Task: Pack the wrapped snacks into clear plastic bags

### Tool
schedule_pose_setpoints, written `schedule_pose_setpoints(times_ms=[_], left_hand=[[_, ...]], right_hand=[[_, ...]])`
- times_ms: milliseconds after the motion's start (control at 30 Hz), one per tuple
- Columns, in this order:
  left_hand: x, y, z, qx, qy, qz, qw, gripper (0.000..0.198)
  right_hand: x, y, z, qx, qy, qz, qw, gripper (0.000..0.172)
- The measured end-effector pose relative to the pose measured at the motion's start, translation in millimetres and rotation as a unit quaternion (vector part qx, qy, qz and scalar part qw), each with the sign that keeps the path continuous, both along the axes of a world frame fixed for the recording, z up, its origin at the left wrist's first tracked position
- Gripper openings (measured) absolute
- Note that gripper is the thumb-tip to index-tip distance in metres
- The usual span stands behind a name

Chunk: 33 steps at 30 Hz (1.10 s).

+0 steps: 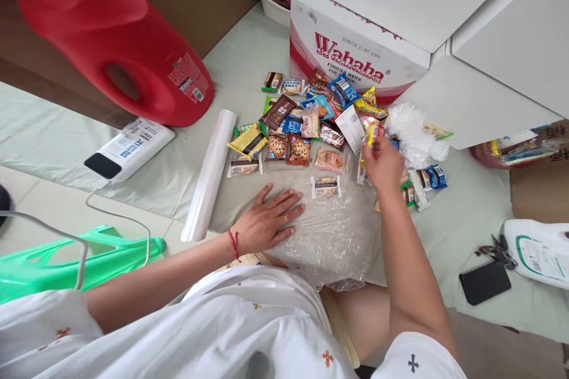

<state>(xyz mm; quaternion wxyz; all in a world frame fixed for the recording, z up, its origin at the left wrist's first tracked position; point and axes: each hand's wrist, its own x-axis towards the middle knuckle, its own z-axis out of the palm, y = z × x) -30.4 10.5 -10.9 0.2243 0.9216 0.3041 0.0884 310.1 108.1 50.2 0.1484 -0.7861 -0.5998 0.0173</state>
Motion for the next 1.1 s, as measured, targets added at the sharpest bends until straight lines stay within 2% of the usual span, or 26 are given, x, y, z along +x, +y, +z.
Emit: schedule_pose_setpoints(times_ms=[67,133,267,367,433,533,633,700,800,900,1000,1067,1100], left_hand=[[0,0,0.7,0.000,-0.001,0.001,1.000,0.054],[0,1,1.3,0.002,-0.002,0.005,1.000,0.053],[0,1,1.9,-0.009,-0.008,0.006,1.000,0.057],[0,0,1.6,-0.022,-0.022,0.004,0.999,0.062],[0,0,1.8,-0.027,-0.026,0.002,0.999,0.064],[1,1,3.4,-0.030,-0.019,-0.001,0.999,0.066],[2,1,4.6,-0.031,-0.014,0.000,0.999,0.070],[0,1,3.5,-0.029,-0.022,0.000,0.999,0.071],[-6,0,-0.3,-0.014,-0.056,0.020,0.998,0.064],[-9,1,-0.5,0.016,-0.122,0.112,0.986,0.046],[4,10,7.2,0.051,-0.153,0.208,0.965,0.039],[22,23,14.1,0.061,-0.125,0.225,0.964,0.047],[32,30,16.9,0.059,-0.100,0.223,0.968,0.055]], right_hand=[[20,9,-0.2,0.010,0.009,-0.077,0.997,0.050],[29,22,-5.4,-0.031,-0.009,-0.112,0.993,0.052],[30,42,-12.5,-0.126,-0.047,-0.109,0.985,0.052],[29,32,4.4,-0.114,-0.040,-0.086,0.989,0.044],[25,7,25.9,-0.093,-0.045,-0.036,0.994,0.040],[-1,-50,53.5,-0.115,-0.048,0.141,0.982,0.035],[-44,-108,54.3,-0.196,-0.061,0.296,0.933,0.031],[-69,-132,42.2,-0.252,-0.093,0.330,0.905,0.027],[-77,-146,24.3,-0.276,-0.093,0.319,0.902,0.034],[-55,-142,17.1,-0.219,0.006,0.304,0.927,0.053],[-29,-128,10.0,-0.137,0.029,0.208,0.968,0.055],[-19,-115,0.7,-0.136,-0.002,0.143,0.980,0.060],[-15,-108,-4.5,-0.153,-0.011,0.131,0.979,0.061]])
